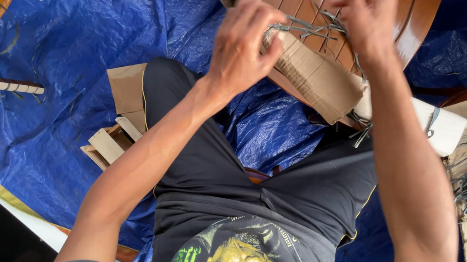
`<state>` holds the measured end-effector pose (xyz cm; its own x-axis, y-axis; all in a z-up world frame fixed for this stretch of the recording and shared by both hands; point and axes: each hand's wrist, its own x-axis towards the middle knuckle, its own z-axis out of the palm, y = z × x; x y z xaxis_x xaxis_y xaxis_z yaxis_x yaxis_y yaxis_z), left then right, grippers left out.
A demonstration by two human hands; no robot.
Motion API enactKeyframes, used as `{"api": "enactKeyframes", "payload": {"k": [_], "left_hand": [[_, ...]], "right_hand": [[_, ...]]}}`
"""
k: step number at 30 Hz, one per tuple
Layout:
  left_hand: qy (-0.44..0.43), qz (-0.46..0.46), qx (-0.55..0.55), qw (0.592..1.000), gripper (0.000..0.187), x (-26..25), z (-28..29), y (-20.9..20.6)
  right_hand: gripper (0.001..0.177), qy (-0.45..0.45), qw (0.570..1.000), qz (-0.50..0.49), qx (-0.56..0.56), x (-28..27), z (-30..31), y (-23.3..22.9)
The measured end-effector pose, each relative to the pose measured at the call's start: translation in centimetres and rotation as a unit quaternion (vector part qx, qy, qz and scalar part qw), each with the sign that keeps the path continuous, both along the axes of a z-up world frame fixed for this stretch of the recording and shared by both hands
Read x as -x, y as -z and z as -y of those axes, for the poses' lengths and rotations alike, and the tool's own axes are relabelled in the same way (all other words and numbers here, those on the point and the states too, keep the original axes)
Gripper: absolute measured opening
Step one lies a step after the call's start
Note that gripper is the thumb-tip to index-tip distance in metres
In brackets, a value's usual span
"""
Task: Wrap cardboard strips around the wooden parts of a chair and secure them with plastic ties to prepare the furniture for transport.
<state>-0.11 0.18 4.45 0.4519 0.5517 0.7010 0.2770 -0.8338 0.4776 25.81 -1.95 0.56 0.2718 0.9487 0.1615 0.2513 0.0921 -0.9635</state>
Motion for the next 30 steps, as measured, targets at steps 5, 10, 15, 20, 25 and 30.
{"api": "enactKeyframes", "payload": {"k": [5,10,15,20,25,30], "left_hand": [[0.086,-0.024,0.007,0.996,0.012,-5.2,1.2,2.8],[0.087,-0.058,-0.001,0.995,0.013,-6.3,2.0,3.2],[0.072,-0.045,-0.015,0.996,0.017,-6.6,1.7,3.5],[0.07,-0.059,-0.009,0.996,0.02,-6.6,1.4,3.5],[0.062,-0.062,-0.01,0.996,0.022,-6.7,1.5,3.9],[0.058,-0.07,0.001,0.996,0.022,-6.7,1.7,4.3]], "right_hand": [[0.024,0.081,0.96,0.238,0.123,-9.2,-0.3,7.9],[0.032,0.012,0.855,0.39,0.343,-12.5,0.0,11.6],[0.044,-0.083,0.733,0.422,0.526,-11.9,-2.4,10.7],[0.053,-0.127,0.721,0.457,0.506,-12.8,-3.9,15.9],[0.048,-0.146,0.731,0.472,0.471,-14.0,-4.2,20.6],[0.031,-0.065,0.809,0.414,0.413,-14.5,-5.3,19.3]]}}
